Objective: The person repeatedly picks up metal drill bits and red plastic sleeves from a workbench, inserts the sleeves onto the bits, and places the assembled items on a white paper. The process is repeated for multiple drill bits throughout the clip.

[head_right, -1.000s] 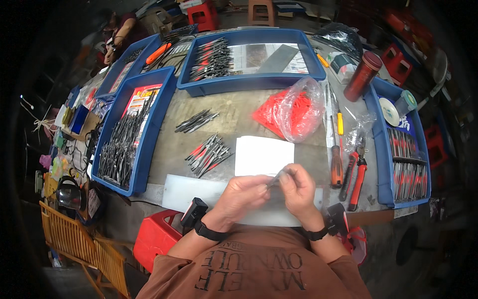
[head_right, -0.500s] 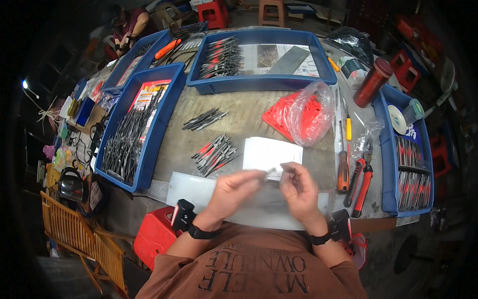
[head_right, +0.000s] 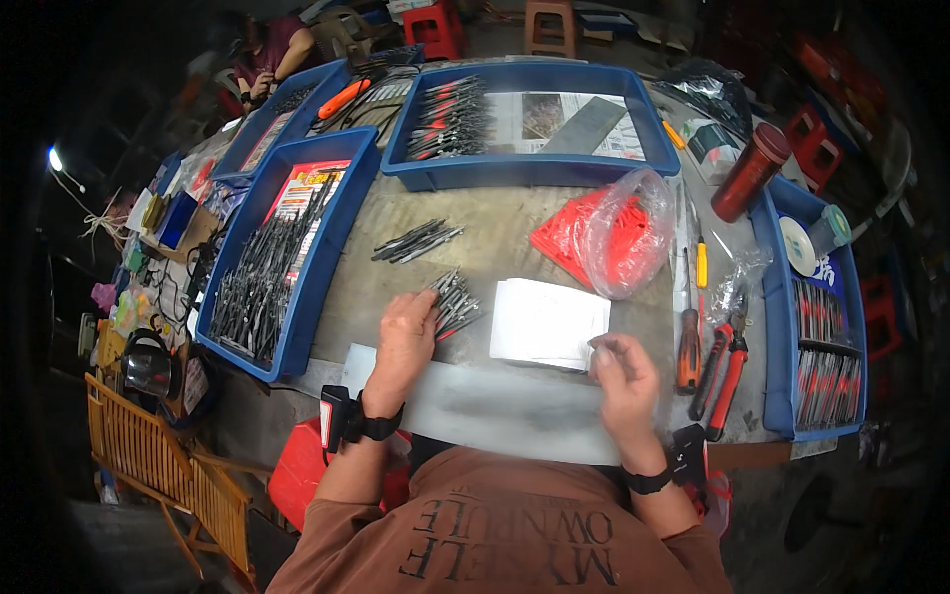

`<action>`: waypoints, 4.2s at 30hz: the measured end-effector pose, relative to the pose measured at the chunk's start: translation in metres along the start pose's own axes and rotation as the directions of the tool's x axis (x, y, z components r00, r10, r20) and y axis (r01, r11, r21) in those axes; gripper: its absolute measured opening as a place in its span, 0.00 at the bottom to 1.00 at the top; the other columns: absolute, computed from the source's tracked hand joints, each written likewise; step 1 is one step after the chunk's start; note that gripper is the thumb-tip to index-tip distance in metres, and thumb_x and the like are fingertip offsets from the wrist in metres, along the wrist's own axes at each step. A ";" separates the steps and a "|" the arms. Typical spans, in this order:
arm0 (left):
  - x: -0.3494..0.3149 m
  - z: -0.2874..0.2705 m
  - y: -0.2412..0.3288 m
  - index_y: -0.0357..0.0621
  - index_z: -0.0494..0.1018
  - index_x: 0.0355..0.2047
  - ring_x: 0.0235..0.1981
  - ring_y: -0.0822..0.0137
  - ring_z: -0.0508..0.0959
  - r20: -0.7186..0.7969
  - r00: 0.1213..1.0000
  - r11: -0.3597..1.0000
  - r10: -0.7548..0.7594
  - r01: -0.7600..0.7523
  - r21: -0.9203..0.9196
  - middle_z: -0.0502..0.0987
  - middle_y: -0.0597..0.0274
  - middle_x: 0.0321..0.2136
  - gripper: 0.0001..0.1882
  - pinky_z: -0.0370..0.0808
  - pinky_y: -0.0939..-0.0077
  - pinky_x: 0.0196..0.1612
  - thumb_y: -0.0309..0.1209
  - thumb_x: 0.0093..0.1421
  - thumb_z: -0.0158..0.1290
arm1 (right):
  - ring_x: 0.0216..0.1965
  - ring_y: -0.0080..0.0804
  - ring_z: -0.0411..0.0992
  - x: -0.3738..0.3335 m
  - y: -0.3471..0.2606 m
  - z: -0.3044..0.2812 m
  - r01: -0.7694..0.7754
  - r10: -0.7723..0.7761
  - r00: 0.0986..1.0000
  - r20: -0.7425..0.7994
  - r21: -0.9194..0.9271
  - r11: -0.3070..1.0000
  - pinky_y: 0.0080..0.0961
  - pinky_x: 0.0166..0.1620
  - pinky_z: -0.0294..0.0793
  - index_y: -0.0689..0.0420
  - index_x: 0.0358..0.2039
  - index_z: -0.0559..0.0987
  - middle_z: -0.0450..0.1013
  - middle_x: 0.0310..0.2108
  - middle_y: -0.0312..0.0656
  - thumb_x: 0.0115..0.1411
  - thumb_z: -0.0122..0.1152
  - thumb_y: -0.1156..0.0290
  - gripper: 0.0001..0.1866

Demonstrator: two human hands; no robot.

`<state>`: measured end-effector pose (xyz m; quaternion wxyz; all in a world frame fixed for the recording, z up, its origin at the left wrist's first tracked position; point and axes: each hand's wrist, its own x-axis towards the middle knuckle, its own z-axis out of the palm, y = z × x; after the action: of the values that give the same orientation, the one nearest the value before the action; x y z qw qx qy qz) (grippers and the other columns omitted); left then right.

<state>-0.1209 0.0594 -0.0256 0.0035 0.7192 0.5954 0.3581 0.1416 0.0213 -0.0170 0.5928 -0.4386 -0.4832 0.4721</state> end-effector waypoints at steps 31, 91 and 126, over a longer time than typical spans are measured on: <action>0.041 0.011 -0.056 0.40 0.68 0.26 0.34 0.52 0.70 0.107 0.994 0.960 -0.036 0.005 0.281 0.69 0.53 0.27 0.03 0.68 0.60 0.34 0.26 0.52 0.48 | 0.20 0.16 0.60 -0.008 -0.004 -0.006 -0.029 0.029 1.000 0.004 -0.022 0.999 0.13 0.23 0.57 0.63 0.33 0.72 0.66 0.21 0.34 0.58 0.49 0.75 0.06; -0.023 0.010 0.084 0.37 0.71 0.36 0.24 0.79 0.71 0.604 0.796 0.435 -0.029 0.554 -0.710 0.74 0.67 0.23 0.07 0.67 0.87 0.26 0.26 0.58 0.49 | 0.28 0.27 0.69 0.144 0.001 -0.033 0.439 -0.415 0.878 0.237 -0.742 0.506 0.26 0.33 0.65 0.58 0.28 0.78 0.72 0.25 0.37 0.49 0.59 0.72 0.05; -0.024 0.017 0.108 0.31 0.67 0.45 0.23 0.73 0.74 0.578 0.807 0.115 -0.123 0.590 -0.799 0.75 0.58 0.29 0.15 0.69 0.87 0.20 0.22 0.57 0.49 | 0.28 0.20 0.69 0.008 -0.022 0.012 -0.289 0.256 0.930 0.263 0.094 0.953 0.18 0.32 0.71 0.67 0.36 0.73 0.72 0.28 0.38 0.57 0.53 0.77 0.08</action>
<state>-0.0207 0.0150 -0.0039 0.6477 0.4380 0.3858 0.4896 0.1336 0.0266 0.0071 0.4837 -0.3992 -0.4556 0.6317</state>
